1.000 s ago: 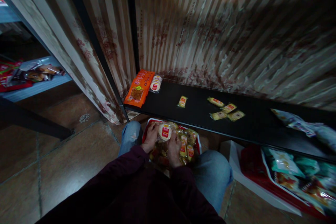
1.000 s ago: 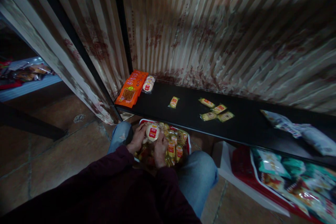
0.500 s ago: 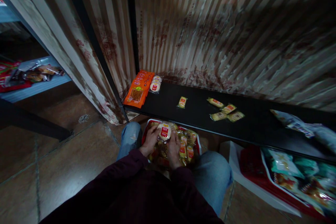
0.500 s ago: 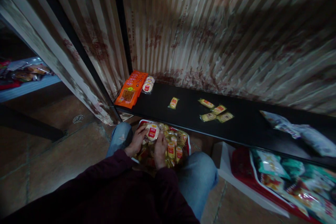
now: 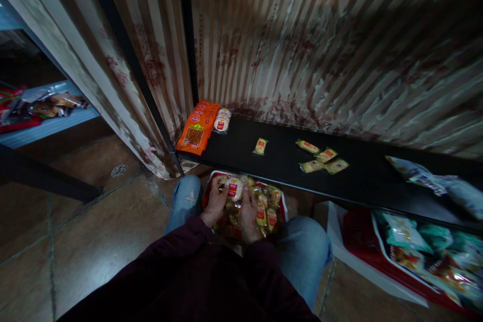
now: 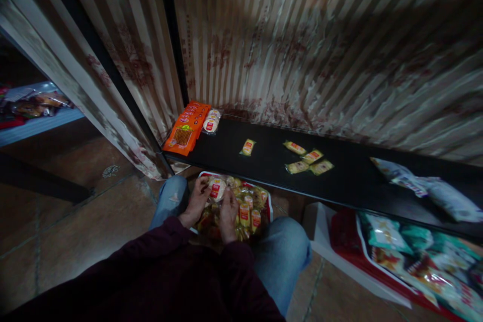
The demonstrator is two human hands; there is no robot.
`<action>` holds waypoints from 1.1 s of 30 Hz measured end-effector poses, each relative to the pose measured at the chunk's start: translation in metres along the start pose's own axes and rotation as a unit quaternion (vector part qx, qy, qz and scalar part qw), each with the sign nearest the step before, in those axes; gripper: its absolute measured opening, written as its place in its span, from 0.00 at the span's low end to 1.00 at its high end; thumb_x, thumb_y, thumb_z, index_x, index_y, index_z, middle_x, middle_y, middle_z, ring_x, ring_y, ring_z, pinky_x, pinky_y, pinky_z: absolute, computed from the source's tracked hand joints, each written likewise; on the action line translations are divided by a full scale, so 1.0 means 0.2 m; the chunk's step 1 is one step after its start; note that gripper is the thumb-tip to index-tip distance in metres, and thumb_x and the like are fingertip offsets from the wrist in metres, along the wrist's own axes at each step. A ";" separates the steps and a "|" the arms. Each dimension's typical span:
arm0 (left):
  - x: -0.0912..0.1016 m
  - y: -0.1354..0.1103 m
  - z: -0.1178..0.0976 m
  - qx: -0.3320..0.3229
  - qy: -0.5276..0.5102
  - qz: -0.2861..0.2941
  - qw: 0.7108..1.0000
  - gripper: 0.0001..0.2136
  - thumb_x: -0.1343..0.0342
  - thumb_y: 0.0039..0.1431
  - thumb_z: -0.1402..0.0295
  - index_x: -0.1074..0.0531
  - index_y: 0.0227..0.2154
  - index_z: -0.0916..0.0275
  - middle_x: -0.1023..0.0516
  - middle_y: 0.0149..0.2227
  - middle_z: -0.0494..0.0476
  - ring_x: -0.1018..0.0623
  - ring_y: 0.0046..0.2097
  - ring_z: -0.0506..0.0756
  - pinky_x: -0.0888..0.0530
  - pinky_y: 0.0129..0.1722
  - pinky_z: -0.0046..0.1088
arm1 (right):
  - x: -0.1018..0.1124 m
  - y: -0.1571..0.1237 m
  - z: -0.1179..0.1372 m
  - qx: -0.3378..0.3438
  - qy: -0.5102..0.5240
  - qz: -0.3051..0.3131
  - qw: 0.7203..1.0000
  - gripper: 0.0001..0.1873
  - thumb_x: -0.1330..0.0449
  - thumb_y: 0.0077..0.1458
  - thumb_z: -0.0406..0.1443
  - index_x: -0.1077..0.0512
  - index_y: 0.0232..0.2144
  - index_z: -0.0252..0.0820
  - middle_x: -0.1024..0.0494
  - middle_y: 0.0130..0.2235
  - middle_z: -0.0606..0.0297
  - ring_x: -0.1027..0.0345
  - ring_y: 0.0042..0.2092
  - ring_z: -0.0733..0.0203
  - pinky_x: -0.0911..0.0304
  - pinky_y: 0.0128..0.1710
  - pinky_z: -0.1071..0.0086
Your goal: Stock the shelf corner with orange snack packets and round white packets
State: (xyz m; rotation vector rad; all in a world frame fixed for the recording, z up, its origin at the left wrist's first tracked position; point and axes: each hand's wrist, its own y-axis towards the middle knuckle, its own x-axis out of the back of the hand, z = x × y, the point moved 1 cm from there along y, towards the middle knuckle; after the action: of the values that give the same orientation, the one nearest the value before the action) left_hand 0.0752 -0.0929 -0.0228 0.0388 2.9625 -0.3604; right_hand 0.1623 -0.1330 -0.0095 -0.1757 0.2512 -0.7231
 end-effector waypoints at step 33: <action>-0.01 0.00 0.02 0.129 -0.247 -0.021 0.960 0.21 0.37 0.44 0.55 0.25 0.36 0.67 0.21 0.36 0.60 0.23 0.38 0.57 0.28 0.38 0.30 | 0.00 0.00 -0.08 0.182 -0.180 0.005 0.967 0.19 0.50 0.51 0.38 0.29 0.44 0.39 0.26 0.46 0.55 0.34 0.48 0.55 0.41 0.52 0.57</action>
State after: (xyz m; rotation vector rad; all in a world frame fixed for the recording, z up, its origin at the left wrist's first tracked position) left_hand 0.0786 -0.0932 -0.0265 -0.0724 2.4124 -0.6537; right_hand 0.1571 -0.1349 -0.0249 0.0457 -0.2291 -0.7010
